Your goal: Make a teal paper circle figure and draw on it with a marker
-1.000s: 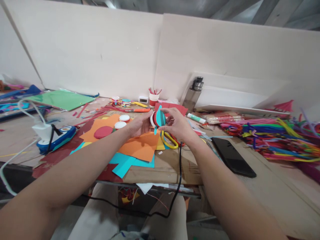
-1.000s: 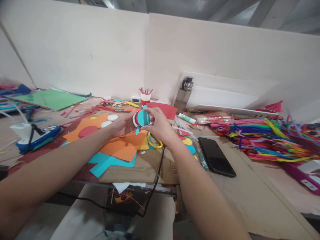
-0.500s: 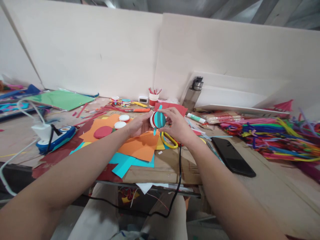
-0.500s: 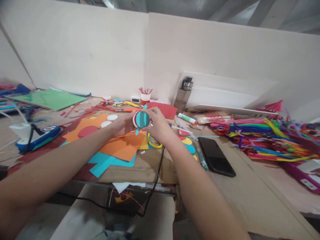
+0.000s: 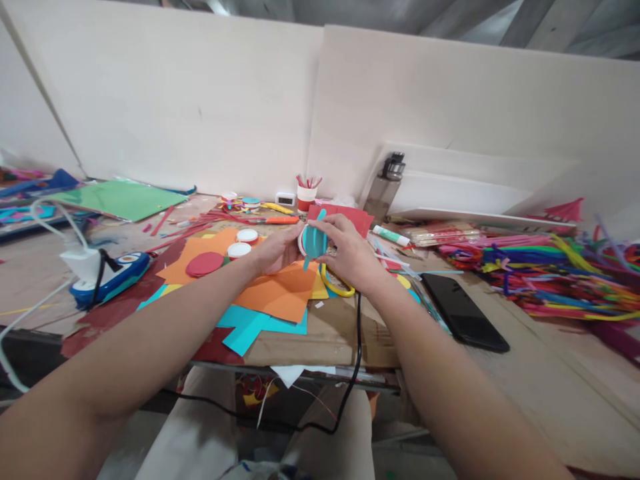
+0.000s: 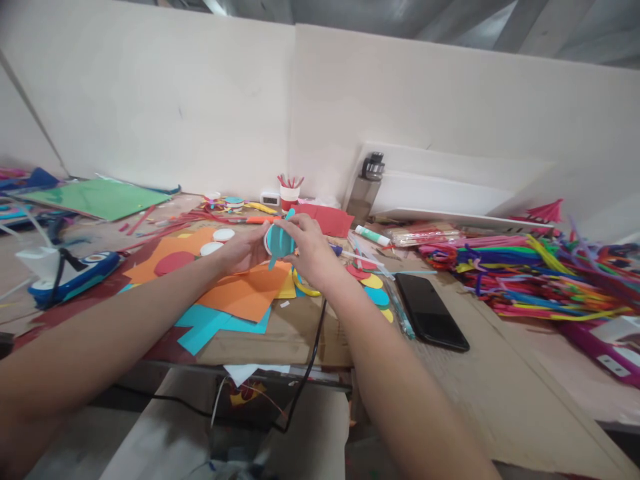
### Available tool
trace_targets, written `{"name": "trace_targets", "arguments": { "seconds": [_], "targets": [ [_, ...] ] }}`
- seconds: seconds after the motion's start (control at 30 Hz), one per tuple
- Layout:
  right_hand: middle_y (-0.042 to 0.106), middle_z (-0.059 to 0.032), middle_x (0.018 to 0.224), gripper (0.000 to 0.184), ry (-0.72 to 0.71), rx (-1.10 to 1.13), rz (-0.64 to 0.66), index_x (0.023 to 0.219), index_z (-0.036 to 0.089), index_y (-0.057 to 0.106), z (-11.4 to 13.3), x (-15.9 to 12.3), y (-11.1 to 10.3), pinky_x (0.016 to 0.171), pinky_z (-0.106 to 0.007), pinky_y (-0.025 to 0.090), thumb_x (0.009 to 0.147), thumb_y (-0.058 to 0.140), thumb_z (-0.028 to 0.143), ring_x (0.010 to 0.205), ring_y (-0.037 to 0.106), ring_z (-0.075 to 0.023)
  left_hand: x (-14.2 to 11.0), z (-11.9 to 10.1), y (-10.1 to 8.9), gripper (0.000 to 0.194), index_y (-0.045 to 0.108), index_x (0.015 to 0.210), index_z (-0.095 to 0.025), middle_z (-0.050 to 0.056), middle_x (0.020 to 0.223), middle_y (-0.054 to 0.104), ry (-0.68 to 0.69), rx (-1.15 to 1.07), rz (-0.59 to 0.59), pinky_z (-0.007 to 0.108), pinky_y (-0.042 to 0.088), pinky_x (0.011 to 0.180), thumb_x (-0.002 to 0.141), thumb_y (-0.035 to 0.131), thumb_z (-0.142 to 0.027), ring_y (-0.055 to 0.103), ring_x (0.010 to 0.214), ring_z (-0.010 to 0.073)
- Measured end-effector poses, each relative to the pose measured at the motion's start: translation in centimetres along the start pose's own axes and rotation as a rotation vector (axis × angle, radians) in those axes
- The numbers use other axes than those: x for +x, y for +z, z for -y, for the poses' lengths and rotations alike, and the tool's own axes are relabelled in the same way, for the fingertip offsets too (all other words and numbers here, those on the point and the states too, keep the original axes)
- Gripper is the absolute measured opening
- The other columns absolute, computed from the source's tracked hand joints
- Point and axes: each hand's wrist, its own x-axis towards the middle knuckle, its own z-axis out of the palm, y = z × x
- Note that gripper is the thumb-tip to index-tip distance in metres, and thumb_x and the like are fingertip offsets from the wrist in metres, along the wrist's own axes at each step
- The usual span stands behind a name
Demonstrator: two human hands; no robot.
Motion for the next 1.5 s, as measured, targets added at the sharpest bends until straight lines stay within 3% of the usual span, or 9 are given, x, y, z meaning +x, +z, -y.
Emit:
{"name": "trace_targets", "arguments": {
  "seconds": [0.17,0.33,0.5,0.6,0.9,1.17,1.3,1.5],
  "targets": [
    [0.052,-0.0125,0.124,0.062,-0.034,-0.05,-0.026,0.133,0.025,0.053,0.0,0.0,0.3,0.099,-0.05,0.044,0.075,0.07,0.012,0.114,0.049,-0.0291,-0.4,-0.2,0.4,0.034,0.067,0.099,-0.014,0.01,0.1,0.071,0.054,0.067,0.055,0.033,0.051,0.08,0.077,0.072,-0.04,0.065,0.096,0.0227],
    [0.048,-0.0124,0.127,0.074,0.129,0.149,-0.109,0.138,0.026,0.046,0.2,0.0,0.0,0.089,-0.043,0.052,0.071,0.075,0.02,0.108,0.055,-0.0254,-0.4,-0.4,0.3,0.039,0.065,0.102,-0.014,0.009,0.099,0.071,0.143,0.097,0.04,0.034,0.049,0.085,0.069,0.08,-0.025,0.066,0.094,0.0214],
    [0.063,-0.0092,0.112,0.035,0.378,0.392,-0.211,0.113,0.02,0.062,0.1,0.1,0.6,0.075,-0.034,0.053,0.081,0.063,0.034,0.082,0.061,-0.0167,-0.3,-0.5,0.0,0.044,0.063,0.105,-0.015,0.008,0.103,0.07,0.189,0.098,-0.006,0.032,0.049,0.085,0.067,0.081,-0.027,0.065,0.093,0.0191],
    [0.069,-0.0055,0.093,0.025,0.467,0.488,-0.195,0.096,0.018,0.066,0.0,0.1,1.3,0.071,-0.03,0.051,0.082,0.059,0.037,0.076,0.061,-0.0154,-0.2,-0.3,-0.1,0.05,0.062,0.107,-0.014,0.008,0.102,0.069,0.175,0.167,-0.052,0.03,0.05,0.082,0.064,0.083,-0.03,0.065,0.089,0.0173],
    [0.063,-0.0003,0.067,0.025,0.62,0.548,-0.18,0.079,0.016,0.067,-0.4,0.1,1.7,0.061,-0.026,0.043,0.077,0.06,0.04,0.061,0.052,-0.0122,-0.1,0.1,0.3,0.051,0.06,0.101,-0.013,0.008,0.096,0.07,0.102,0.221,-0.119,0.033,0.055,0.075,0.06,0.085,-0.031,0.068,0.081,0.0181],
    [0.064,-0.0001,0.07,0.024,0.626,0.628,-0.134,0.083,0.017,0.066,-0.7,0.0,2.2,0.057,-0.024,0.043,0.073,0.064,0.038,0.058,0.051,-0.0107,-0.2,-0.3,0.4,0.05,0.065,0.096,-0.011,0.009,0.094,0.071,0.042,0.146,-0.127,0.03,0.055,0.074,0.055,0.088,-0.031,0.067,0.077,0.0159],
    [0.059,0.0019,0.064,0.027,0.677,0.767,-0.14,0.077,0.018,0.064,-0.6,0.1,2.3,0.053,-0.024,0.039,0.066,0.07,0.042,0.053,0.046,-0.0091,-0.2,-0.3,0.3,0.045,0.067,0.095,-0.011,0.008,0.089,0.07,0.005,0.117,-0.108,0.03,0.054,0.069,0.06,0.085,-0.034,0.065,0.073,0.015],
    [0.056,0.0025,0.063,0.03,0.689,0.837,-0.131,0.075,0.018,0.063,-0.1,0.2,2.4,0.053,-0.024,0.04,0.063,0.073,0.045,0.054,0.046,-0.0092,0.0,-0.2,0.1,0.04,0.069,0.088,-0.011,0.007,0.081,0.068,0.036,0.133,-0.173,0.027,0.051,0.06,0.064,0.082,-0.04,0.061,0.067,0.0135]
  ]
}}
